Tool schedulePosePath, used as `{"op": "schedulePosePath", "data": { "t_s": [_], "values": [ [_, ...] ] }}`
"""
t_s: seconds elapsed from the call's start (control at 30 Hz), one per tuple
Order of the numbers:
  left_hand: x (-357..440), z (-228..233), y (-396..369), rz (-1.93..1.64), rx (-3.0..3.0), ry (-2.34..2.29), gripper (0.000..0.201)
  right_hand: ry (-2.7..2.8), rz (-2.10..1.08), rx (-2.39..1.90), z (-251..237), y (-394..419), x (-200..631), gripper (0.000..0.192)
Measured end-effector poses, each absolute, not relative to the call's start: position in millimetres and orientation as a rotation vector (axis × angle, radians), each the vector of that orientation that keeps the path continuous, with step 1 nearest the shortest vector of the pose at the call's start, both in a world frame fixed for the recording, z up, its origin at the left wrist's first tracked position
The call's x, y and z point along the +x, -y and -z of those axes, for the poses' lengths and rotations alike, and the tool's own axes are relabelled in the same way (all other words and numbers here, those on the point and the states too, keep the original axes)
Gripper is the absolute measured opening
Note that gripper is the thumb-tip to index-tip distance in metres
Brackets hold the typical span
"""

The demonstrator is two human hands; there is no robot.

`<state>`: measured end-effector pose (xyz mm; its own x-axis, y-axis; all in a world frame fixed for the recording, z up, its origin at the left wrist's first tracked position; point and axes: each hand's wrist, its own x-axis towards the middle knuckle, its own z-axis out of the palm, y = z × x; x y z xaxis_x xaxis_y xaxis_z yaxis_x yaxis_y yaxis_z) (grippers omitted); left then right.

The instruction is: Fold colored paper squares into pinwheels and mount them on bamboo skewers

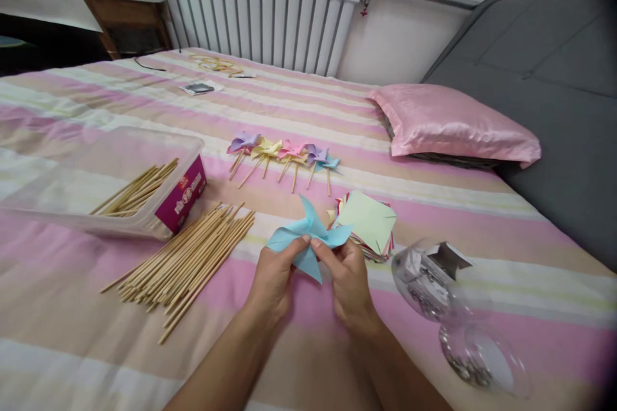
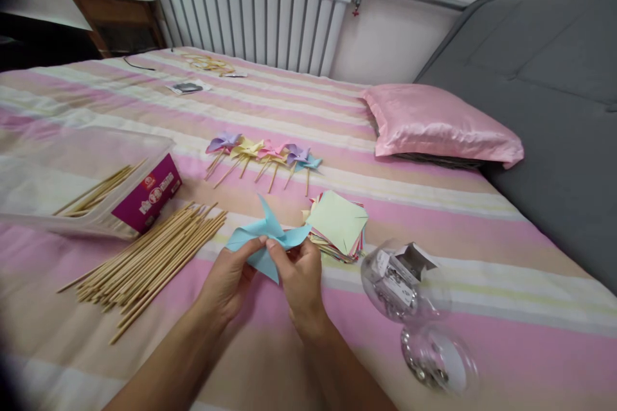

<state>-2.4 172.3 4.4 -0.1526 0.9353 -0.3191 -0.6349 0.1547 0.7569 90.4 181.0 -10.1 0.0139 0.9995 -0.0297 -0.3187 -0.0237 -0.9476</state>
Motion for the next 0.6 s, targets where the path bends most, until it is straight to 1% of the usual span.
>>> {"op": "schedulePosePath", "data": {
  "t_s": [0.2, 0.3, 0.5, 0.6],
  "values": [
    [4, -5, -170, -1.422, 0.449, -1.026, 0.019, 0.844, -1.333, -1.001, 10, -182, 92, 0.014],
    [2, -4, -169, -1.399, 0.538, -1.054, 0.020, 0.834, -1.356, -1.042, 7, -186, 97, 0.014],
    [-20, -13, -171, -1.115, 0.763, -0.972, 0.027, 0.769, -1.620, -1.062, -4, -198, 118, 0.016],
    [-29, -18, -174, -1.041, 0.836, -0.938, 0.030, 0.845, -1.728, -1.110, -8, -202, 128, 0.014]
  ]
}}
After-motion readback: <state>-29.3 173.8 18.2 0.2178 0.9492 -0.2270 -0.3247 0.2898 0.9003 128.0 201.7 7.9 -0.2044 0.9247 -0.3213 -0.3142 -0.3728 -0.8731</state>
